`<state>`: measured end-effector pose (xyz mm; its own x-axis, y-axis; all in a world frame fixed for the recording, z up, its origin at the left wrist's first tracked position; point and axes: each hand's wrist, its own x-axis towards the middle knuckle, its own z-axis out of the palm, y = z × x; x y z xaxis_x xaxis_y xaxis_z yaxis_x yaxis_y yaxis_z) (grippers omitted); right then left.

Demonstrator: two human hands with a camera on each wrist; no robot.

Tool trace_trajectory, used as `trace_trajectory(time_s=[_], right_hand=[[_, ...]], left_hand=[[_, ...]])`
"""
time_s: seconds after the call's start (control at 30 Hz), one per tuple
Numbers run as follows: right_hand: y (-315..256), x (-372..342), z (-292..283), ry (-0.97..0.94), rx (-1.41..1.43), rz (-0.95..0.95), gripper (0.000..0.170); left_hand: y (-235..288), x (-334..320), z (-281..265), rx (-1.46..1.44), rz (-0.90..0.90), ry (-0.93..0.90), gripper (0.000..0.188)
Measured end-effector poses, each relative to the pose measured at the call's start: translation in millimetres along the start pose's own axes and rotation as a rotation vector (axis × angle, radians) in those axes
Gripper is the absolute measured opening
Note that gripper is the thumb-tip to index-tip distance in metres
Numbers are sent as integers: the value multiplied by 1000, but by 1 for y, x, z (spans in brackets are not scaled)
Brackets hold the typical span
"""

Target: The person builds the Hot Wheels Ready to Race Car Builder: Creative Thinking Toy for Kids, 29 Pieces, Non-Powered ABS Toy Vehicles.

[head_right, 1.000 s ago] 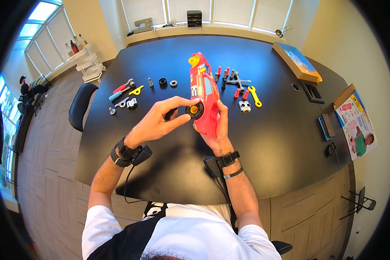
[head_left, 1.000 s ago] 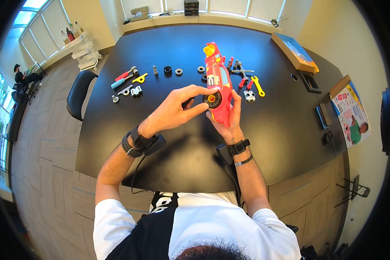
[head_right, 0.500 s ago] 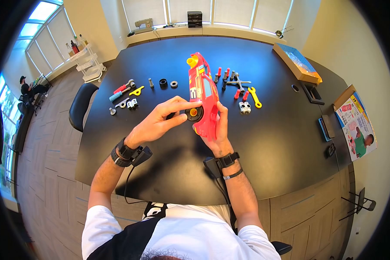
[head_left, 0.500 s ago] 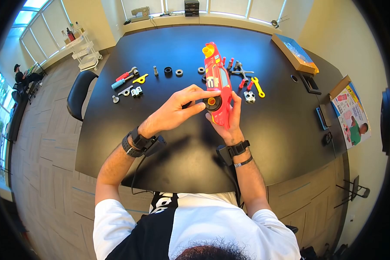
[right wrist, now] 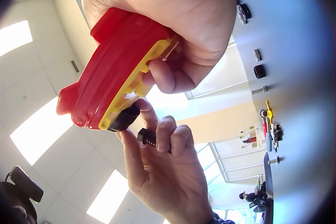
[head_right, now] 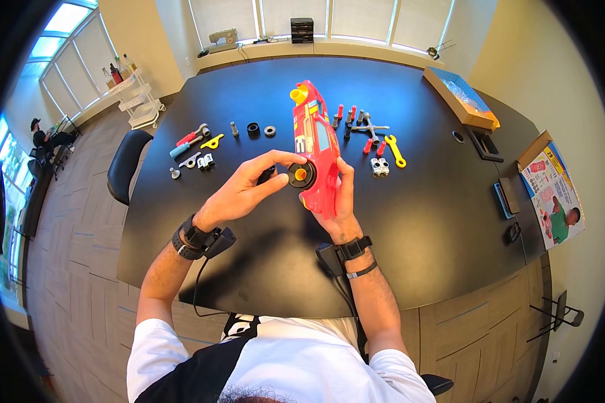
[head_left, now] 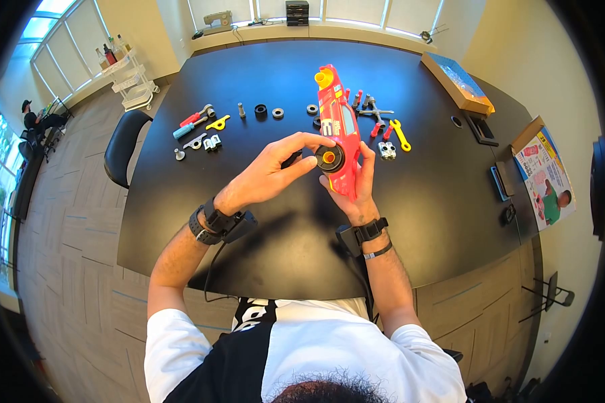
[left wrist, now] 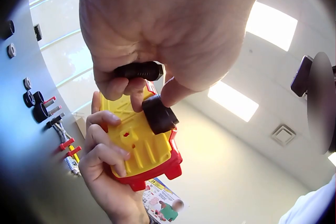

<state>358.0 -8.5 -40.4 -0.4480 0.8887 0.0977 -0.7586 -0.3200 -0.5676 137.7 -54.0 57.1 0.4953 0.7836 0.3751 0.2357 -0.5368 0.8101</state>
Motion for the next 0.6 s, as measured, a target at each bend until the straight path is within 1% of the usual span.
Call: trace_trajectory(time_s=[0.13, 0.2, 0.33, 0.43, 0.5, 0.53, 0.6], right_hand=[[1, 0, -2, -4, 4, 11, 73], [1, 0, -1, 12, -3, 10, 73], [1, 0, -1, -6, 6, 18, 73], [1, 1, -1, -23, 24, 26, 73], [1, 1, 1, -18, 25, 25, 73], [0, 1, 5, -1, 1, 17, 73], [0, 1, 5, 16, -24, 9, 72]], left_hand=[[-6, 1, 0, 40, 36, 0, 36], [-13, 2, 2, 50, 116, 20, 36], [-9, 3, 1, 103, 83, -15, 37], [-5, 2, 2, 78, 132, 4, 37], [5, 0, -2, 96, -52, -52, 44], [12, 0, -1, 97, -51, -51, 44], [23, -1, 3, 106, -124, 35, 53]])
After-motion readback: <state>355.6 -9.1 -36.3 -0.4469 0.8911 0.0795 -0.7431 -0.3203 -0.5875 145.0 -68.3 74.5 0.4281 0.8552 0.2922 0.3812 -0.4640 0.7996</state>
